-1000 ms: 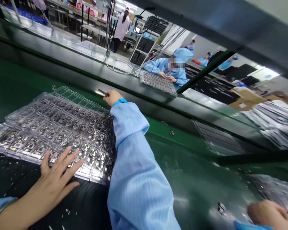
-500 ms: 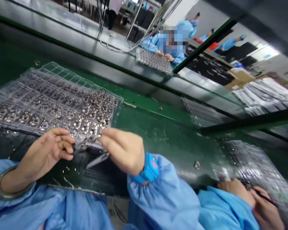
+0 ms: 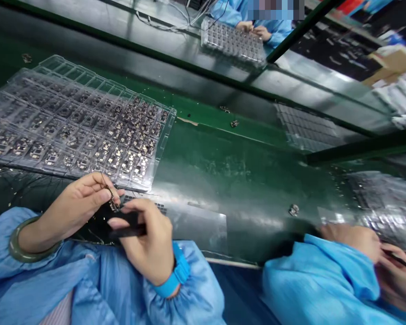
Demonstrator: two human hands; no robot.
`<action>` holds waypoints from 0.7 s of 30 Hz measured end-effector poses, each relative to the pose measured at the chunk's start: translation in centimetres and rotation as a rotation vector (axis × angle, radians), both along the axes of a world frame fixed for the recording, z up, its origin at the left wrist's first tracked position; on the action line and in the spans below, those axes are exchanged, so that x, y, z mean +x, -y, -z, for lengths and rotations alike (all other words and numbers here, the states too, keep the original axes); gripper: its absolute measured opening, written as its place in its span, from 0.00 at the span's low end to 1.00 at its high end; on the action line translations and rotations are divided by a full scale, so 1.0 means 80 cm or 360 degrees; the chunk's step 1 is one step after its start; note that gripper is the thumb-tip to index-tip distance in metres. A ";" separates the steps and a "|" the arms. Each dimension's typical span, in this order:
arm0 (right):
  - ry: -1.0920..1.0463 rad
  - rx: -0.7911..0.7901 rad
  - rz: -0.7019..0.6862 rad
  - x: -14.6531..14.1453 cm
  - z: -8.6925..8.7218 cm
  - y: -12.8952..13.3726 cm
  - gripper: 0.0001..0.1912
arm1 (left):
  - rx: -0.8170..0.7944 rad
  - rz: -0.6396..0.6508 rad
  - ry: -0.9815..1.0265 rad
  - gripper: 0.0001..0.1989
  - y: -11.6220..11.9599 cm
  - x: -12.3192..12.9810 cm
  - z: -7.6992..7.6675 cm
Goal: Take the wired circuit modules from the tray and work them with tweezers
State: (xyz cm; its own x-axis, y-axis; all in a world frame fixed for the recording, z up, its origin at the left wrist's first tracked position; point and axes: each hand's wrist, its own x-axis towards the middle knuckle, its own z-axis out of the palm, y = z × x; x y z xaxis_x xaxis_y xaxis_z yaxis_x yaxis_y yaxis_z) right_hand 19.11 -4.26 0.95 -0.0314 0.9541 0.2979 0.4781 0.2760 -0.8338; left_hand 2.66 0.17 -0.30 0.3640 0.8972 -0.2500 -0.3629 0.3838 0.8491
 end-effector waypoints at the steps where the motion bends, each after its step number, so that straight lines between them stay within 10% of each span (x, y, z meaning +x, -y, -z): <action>1: -0.0063 -0.0112 -0.0012 -0.009 0.005 0.001 0.05 | 0.0006 -0.0017 -0.0013 0.06 -0.001 0.001 0.001; 21: -0.0623 -0.0382 0.0218 -0.035 0.010 -0.016 0.05 | 0.0473 -0.0213 -0.0524 0.03 0.001 0.000 -0.001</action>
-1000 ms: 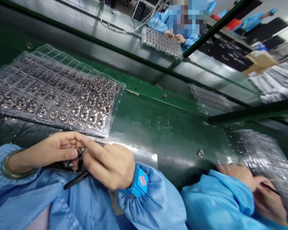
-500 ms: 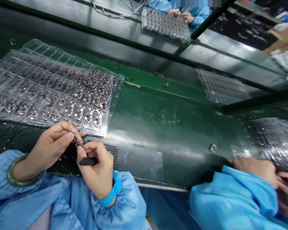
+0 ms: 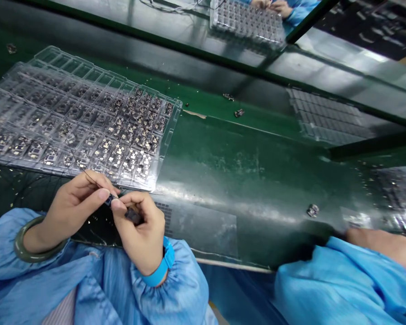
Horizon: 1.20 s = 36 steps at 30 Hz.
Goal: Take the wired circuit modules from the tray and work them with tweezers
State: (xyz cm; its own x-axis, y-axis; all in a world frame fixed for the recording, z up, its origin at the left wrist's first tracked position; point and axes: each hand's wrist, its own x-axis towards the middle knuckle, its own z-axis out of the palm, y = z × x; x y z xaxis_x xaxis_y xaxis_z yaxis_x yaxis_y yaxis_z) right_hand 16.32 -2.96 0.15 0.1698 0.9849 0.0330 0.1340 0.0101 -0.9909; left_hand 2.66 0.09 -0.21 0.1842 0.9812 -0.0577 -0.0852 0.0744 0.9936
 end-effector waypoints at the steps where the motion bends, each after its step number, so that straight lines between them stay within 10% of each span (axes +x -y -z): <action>1: -0.0004 0.0008 0.0004 -0.001 0.001 0.001 0.05 | 0.0025 -0.0020 -0.0032 0.03 0.001 0.000 -0.001; 36: 0.0089 0.0182 0.0048 0.005 0.009 0.018 0.05 | -0.0216 0.0254 0.0435 0.05 0.002 -0.005 0.010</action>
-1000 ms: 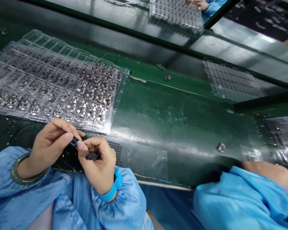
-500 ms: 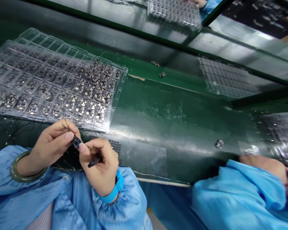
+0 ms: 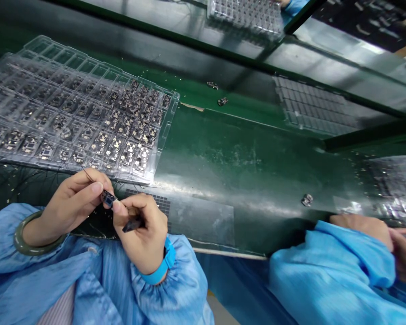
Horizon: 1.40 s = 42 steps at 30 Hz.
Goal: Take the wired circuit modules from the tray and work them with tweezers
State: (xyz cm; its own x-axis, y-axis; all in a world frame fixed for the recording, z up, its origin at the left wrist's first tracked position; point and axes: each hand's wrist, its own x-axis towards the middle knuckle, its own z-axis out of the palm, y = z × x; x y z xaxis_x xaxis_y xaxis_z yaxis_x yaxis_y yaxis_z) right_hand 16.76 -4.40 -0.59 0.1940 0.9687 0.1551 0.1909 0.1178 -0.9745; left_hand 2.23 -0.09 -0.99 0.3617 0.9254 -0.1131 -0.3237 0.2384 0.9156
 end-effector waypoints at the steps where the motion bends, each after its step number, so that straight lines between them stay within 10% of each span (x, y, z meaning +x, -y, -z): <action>1: 0.0005 -0.0005 0.0003 0.000 0.000 0.000 0.05 | -0.0007 -0.0001 -0.0015 0.06 0.000 0.000 0.000; 17: -0.0777 0.0149 0.0037 0.045 -0.004 -0.005 0.13 | 0.0287 0.0151 -0.0696 0.07 0.003 -0.005 -0.014; 23: -0.0577 0.0025 0.0619 0.098 0.005 0.001 0.21 | 0.0480 0.0731 -0.0890 0.06 0.010 -0.013 -0.012; 27: -0.0438 -0.0109 0.0504 0.100 0.020 0.013 0.12 | 0.0552 0.0995 -0.0903 0.05 0.011 -0.013 -0.007; 36: -0.0231 -0.0420 0.0349 0.056 0.038 0.003 0.09 | 0.0627 0.1021 -0.1159 0.06 0.004 -0.011 0.007; 42: -0.0162 -0.0275 0.0733 0.078 0.045 -0.005 0.10 | 0.0553 0.0995 -0.1152 0.09 0.003 -0.012 0.004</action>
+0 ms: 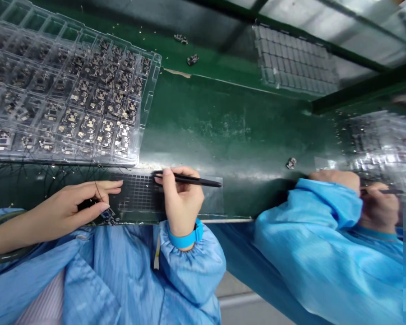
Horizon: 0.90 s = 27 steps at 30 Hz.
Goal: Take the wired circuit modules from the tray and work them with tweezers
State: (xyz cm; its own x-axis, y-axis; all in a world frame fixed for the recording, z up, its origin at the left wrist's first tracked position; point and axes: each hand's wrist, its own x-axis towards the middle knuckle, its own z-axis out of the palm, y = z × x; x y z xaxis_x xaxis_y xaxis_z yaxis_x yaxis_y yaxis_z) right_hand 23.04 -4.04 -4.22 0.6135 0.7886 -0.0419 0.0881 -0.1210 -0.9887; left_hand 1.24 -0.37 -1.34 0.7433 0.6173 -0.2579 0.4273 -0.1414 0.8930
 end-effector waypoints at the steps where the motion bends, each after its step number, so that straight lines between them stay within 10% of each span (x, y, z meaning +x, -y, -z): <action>1: -0.0022 0.0006 0.0050 0.006 0.001 0.001 0.10 | -0.0016 -0.0013 0.0021 0.09 0.000 0.001 -0.001; 27: 0.0030 -0.0130 -0.0035 0.024 0.012 0.012 0.11 | -0.0276 -0.0028 0.0146 0.08 0.007 0.021 0.008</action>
